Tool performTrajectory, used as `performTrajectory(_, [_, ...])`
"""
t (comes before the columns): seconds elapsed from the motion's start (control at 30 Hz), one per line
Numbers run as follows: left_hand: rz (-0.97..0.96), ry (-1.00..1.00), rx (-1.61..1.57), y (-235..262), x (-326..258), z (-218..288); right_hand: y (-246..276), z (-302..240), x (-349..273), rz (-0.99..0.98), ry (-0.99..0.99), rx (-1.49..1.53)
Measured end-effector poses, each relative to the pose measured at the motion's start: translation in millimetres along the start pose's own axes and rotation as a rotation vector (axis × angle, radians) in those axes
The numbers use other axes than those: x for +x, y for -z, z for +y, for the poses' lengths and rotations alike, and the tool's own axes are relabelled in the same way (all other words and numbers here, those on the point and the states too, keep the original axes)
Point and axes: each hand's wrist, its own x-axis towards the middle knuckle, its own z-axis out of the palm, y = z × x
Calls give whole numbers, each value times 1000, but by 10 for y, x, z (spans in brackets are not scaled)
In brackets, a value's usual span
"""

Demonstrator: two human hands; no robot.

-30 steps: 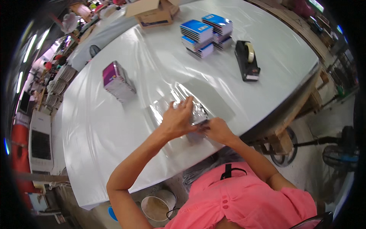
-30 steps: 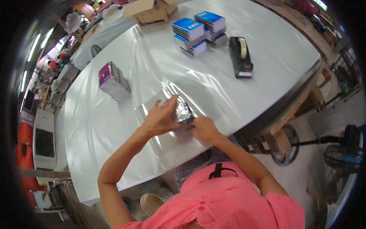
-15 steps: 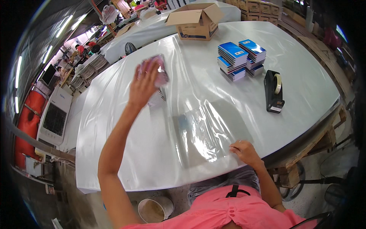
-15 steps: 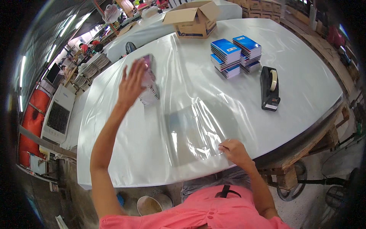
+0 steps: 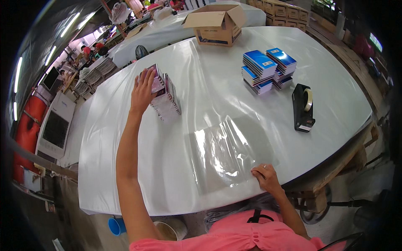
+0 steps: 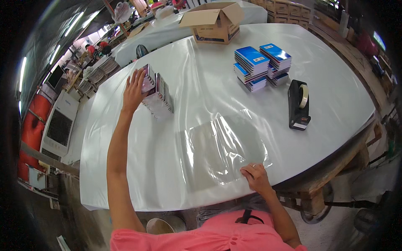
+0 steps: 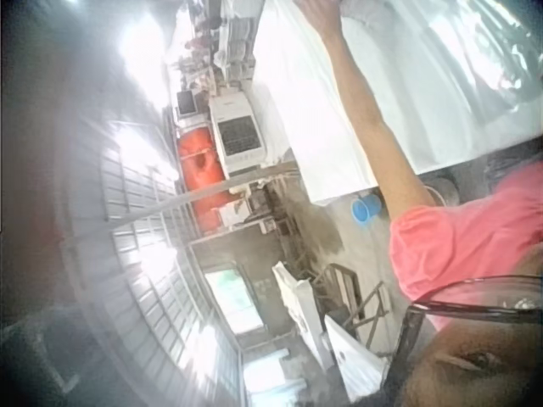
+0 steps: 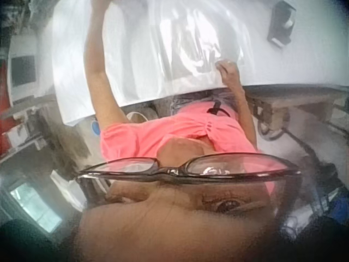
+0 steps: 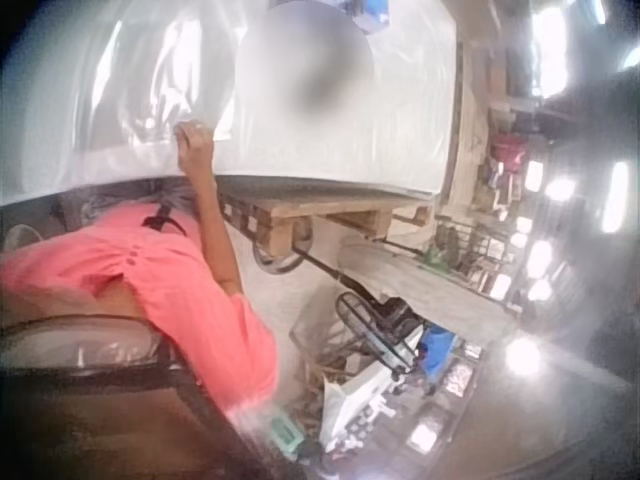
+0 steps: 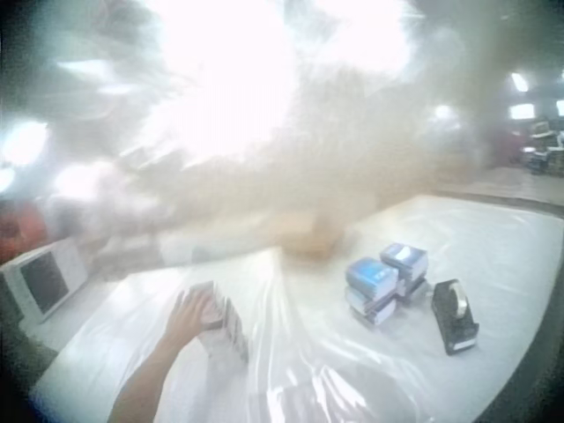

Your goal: The person places a notebook on a plastic sheet, wraps the sheet around the notebook, and secures the packaging with tape. They repeat this process for a second notebook, handling each item individually on the work table.

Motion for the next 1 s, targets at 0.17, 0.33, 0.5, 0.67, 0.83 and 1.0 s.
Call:
performTrajectory(0.17, [-30, -57, -120, 45, 0, -85, -30, -58, 16, 31, 34, -13])
performTrajectory(0.33, [-91, -132, -50, 216, -48, -92, -98, -42, 6, 52, 70, -21])
performTrajectory(0.5, [244, 88, -338, 329, -379, 881, -13, 2, 11, 17, 75, -26])
performTrajectory(0.67, [-346, 123, -461, 336, -1276, 2158, 277, 58, 97, 64, -141, 243])
performTrajectory(0.83, [-603, 322, -570, 166, -1644, 2229, 471, 229, 302, 334, -28, -133])
performTrajectory(1.0, [-578, 273, -625, 205, -1685, 2325, 520, 413, 206, 111, -89, -251])
